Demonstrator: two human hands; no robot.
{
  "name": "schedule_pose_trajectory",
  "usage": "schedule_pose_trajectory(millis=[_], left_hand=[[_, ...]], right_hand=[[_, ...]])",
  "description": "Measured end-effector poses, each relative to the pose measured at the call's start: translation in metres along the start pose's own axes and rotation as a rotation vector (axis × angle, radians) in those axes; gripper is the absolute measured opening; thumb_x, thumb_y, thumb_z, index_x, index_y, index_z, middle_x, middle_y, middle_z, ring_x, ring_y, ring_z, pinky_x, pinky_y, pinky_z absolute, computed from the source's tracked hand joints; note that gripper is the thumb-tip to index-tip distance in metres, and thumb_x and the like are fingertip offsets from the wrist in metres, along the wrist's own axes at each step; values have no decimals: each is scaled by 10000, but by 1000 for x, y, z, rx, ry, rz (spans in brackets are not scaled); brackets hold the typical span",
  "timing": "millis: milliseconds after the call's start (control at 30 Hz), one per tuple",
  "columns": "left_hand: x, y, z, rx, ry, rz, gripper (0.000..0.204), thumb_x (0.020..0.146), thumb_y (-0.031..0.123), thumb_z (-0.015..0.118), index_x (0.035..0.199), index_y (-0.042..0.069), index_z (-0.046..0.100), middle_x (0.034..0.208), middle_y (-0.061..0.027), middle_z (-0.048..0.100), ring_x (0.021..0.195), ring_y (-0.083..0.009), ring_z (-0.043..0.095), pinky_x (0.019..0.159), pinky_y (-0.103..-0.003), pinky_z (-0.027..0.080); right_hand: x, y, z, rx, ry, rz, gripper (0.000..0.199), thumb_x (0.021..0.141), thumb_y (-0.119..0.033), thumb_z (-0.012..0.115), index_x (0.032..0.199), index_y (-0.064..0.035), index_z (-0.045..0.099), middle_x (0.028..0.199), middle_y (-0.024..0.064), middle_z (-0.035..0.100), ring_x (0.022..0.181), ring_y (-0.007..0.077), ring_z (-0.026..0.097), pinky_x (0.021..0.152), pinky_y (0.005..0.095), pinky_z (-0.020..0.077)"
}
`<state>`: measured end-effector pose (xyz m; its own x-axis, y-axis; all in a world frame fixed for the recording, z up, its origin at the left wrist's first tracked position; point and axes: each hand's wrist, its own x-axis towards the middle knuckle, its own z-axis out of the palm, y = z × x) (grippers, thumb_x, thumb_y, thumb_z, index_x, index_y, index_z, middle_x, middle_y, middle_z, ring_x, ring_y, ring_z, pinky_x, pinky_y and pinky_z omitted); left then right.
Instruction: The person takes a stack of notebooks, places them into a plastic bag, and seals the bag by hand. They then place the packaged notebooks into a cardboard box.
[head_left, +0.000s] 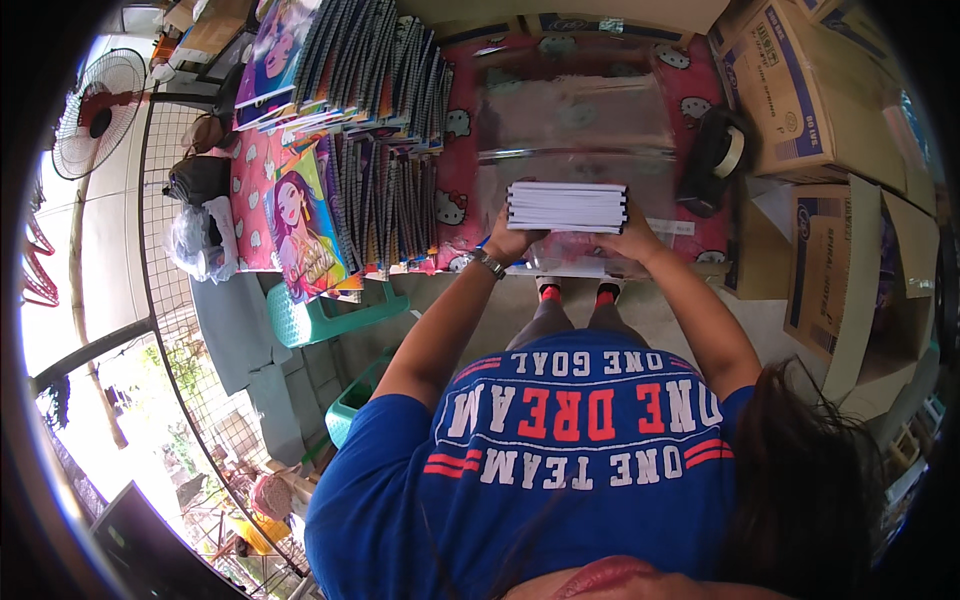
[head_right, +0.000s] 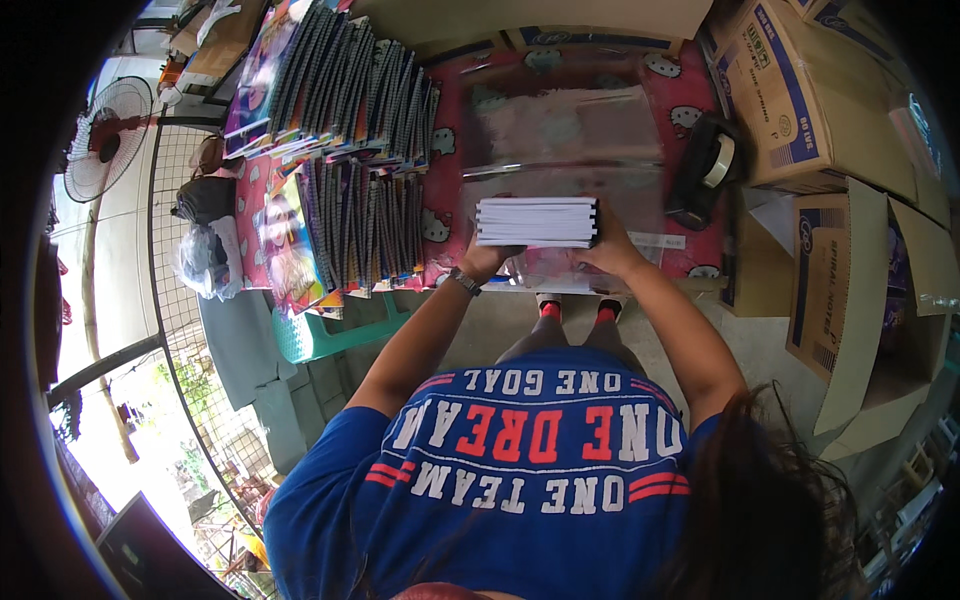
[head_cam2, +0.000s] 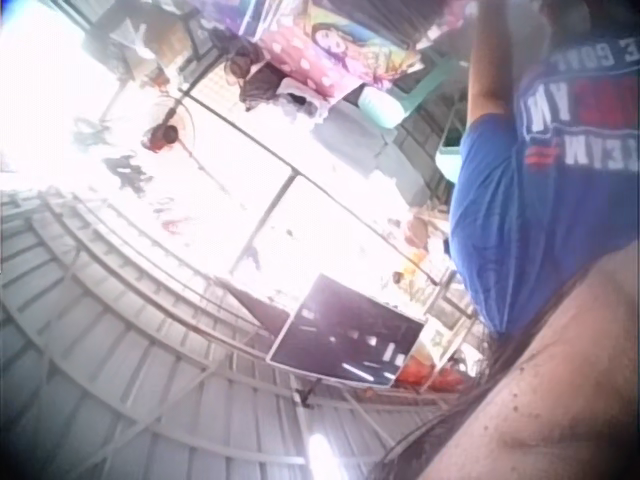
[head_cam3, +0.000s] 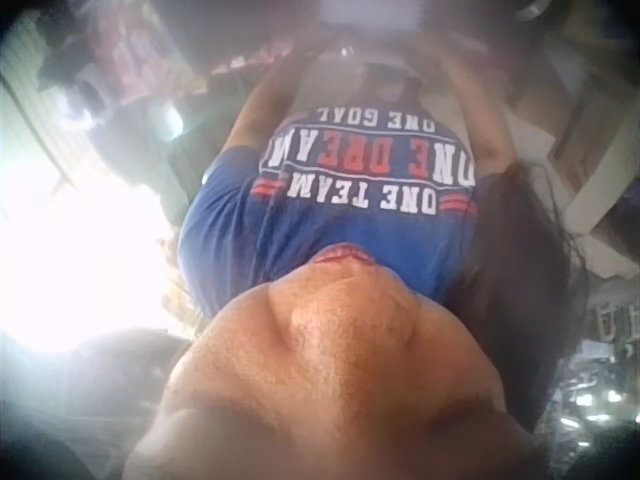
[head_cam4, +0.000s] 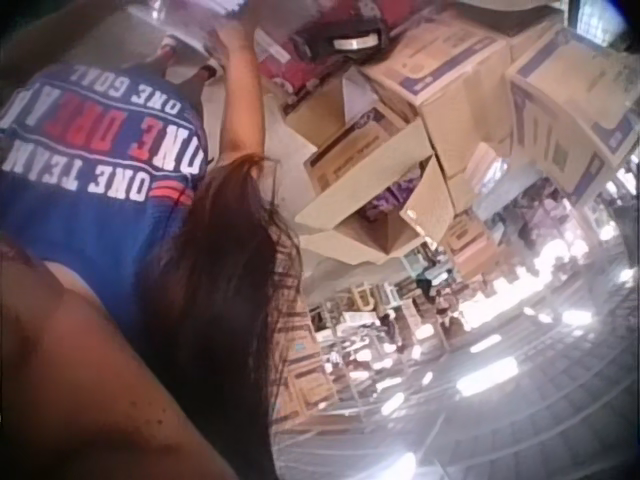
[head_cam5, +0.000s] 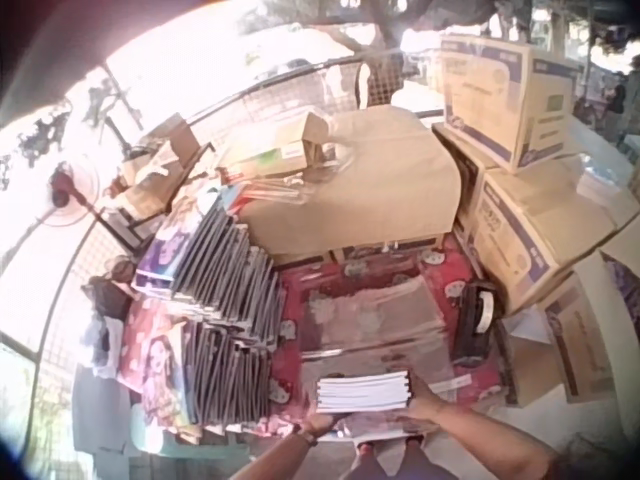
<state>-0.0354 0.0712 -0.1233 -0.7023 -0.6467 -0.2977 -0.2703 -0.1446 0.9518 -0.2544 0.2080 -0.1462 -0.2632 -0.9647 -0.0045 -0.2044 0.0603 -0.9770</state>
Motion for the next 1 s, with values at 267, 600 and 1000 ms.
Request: schedule_pose_trajectory(millis=[267, 600, 1000], left_hand=[[-16, 16, 0, 411, 141, 165, 715, 700, 122, 794, 1319, 36, 446, 1261, -164, 530, 1154, -332, 524, 983, -388, 437], [-195, 131, -127, 1478, 890, 24, 877, 704, 258, 783, 1453, 161, 339, 1477, -118, 347, 1378, -336, 300, 1133, -588, 117], [-271, 223, -76, 1534, 774, 496, 337, 705, 18, 659, 1040, 47, 686, 1004, -102, 653, 974, -299, 616, 931, -469, 458]], right_hand=[[3, 4, -6, -169, 5, -102, 538, 617, -161, 848, 1071, -27, 594, 1072, 143, 624, 990, 338, 610, 866, 385, 488], [-5, -3, -6, -305, -12, -218, 532, 612, -263, 876, 1011, -18, 623, 992, 148, 649, 911, 334, 627, 803, 379, 500], [-6, 5, -7, -218, -60, -150, 348, 660, -195, 835, 928, -36, 681, 948, 118, 684, 887, 323, 637, 781, 375, 502]])
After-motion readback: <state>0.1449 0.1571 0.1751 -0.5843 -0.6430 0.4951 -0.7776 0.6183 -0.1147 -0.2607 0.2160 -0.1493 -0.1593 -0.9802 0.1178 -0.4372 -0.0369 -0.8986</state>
